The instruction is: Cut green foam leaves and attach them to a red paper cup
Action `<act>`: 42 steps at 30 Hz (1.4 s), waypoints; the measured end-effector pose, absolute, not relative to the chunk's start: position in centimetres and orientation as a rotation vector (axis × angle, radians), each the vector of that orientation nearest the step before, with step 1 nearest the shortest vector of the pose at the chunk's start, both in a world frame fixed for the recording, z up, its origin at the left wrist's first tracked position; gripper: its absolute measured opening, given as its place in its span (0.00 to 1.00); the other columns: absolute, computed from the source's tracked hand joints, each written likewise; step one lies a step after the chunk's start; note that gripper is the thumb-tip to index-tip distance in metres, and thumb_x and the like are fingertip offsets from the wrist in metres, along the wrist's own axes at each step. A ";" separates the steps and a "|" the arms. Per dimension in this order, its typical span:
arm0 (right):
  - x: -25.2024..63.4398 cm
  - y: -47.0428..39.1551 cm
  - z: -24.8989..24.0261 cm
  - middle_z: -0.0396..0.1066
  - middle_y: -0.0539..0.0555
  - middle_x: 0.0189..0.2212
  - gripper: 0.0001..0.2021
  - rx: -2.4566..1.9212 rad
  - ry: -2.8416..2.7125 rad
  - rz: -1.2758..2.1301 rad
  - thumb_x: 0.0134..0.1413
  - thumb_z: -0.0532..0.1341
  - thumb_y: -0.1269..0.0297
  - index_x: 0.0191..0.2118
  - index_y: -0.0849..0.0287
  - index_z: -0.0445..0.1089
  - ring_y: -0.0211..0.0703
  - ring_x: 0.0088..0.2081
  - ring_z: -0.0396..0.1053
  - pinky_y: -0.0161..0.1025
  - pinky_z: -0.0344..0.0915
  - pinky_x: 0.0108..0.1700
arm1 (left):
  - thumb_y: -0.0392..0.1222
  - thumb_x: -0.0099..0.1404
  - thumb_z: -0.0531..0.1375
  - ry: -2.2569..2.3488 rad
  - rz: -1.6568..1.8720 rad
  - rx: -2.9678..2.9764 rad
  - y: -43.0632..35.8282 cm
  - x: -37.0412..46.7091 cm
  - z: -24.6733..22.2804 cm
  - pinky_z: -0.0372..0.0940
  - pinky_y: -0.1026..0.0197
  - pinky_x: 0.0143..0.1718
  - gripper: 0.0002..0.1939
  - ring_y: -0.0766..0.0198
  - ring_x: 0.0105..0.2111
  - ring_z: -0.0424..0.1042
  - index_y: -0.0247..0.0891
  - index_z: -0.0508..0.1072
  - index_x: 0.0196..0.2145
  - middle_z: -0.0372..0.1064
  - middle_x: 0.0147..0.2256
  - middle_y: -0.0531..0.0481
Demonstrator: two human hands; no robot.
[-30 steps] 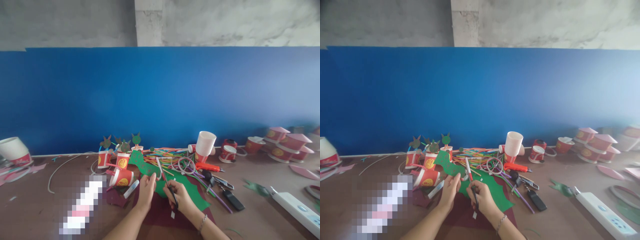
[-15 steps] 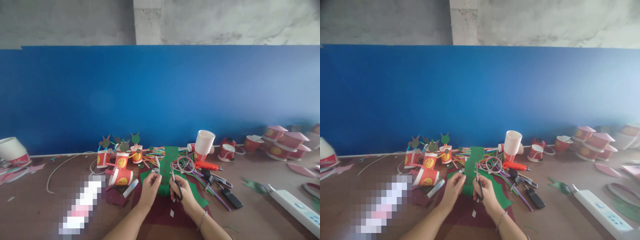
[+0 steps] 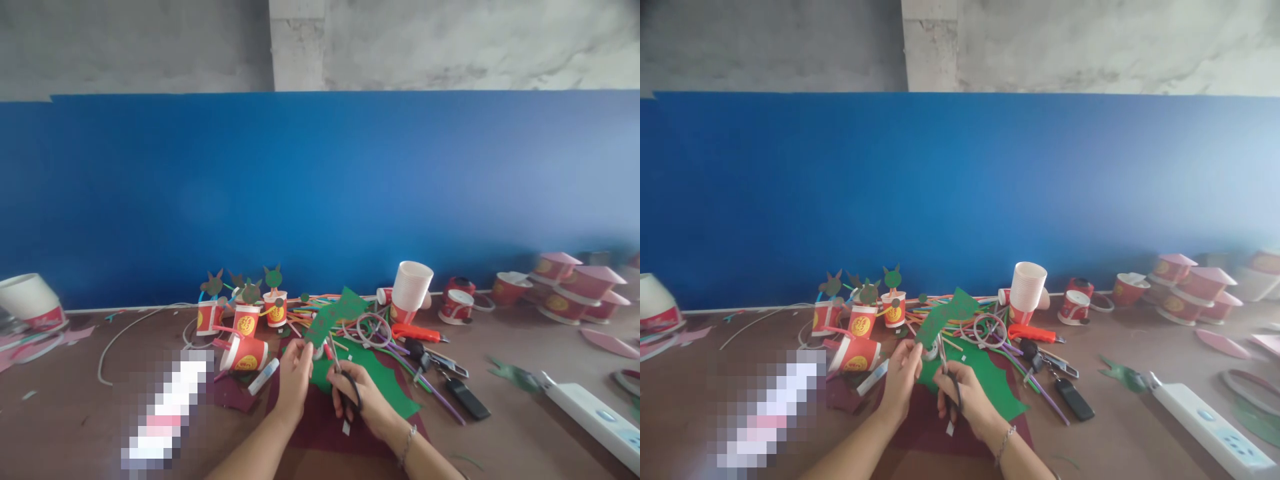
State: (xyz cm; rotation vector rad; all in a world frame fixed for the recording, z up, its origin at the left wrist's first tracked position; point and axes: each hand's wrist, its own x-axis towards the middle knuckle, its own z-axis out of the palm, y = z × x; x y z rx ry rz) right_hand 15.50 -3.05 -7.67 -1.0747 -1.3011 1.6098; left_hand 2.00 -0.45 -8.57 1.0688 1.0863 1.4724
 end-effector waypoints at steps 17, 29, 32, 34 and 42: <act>15.5 -3.3 -8.0 0.66 0.46 0.13 0.12 -1.103 -1.508 1.727 0.47 0.59 0.56 0.30 0.61 0.62 0.31 0.13 0.62 0.24 0.53 0.12 | 0.55 0.57 0.57 1.086 1.484 1.015 -0.4 1.8 -8.4 0.42 0.70 0.16 0.18 0.75 0.14 0.45 0.38 0.58 0.23 0.48 0.12 0.63; 15.3 -3.2 -7.8 0.66 0.46 0.14 0.15 -1.103 -1.431 1.662 0.46 0.61 0.53 0.30 0.61 0.62 0.33 0.14 0.62 0.25 0.56 0.13 | 0.48 0.57 0.57 1.045 1.336 1.077 -0.8 2.2 -7.8 0.44 0.68 0.18 0.15 0.74 0.16 0.48 0.38 0.59 0.21 0.49 0.13 0.62; 15.4 -3.2 -7.7 0.66 0.46 0.14 0.15 -1.100 -1.435 1.668 0.47 0.61 0.53 0.31 0.61 0.63 0.32 0.15 0.62 0.25 0.56 0.13 | 0.48 0.57 0.57 1.014 1.333 1.046 -0.8 2.2 -7.9 0.43 0.68 0.19 0.14 0.74 0.16 0.47 0.38 0.58 0.22 0.49 0.13 0.62; 15.4 -3.3 -7.7 0.66 0.46 0.14 0.14 -1.091 -1.440 1.667 0.48 0.61 0.54 0.31 0.61 0.63 0.32 0.15 0.62 0.25 0.56 0.13 | 0.47 0.57 0.58 0.993 1.329 1.025 -0.8 2.2 -8.0 0.43 0.68 0.18 0.14 0.74 0.15 0.47 0.38 0.58 0.22 0.49 0.13 0.62; 15.6 -3.3 -7.5 0.65 0.46 0.14 0.16 -1.072 -1.445 1.682 0.47 0.62 0.52 0.32 0.61 0.63 0.32 0.15 0.62 0.25 0.56 0.14 | 0.46 0.58 0.57 1.020 1.342 1.042 -0.9 2.3 -7.5 0.43 0.68 0.18 0.13 0.74 0.16 0.47 0.38 0.58 0.21 0.49 0.13 0.62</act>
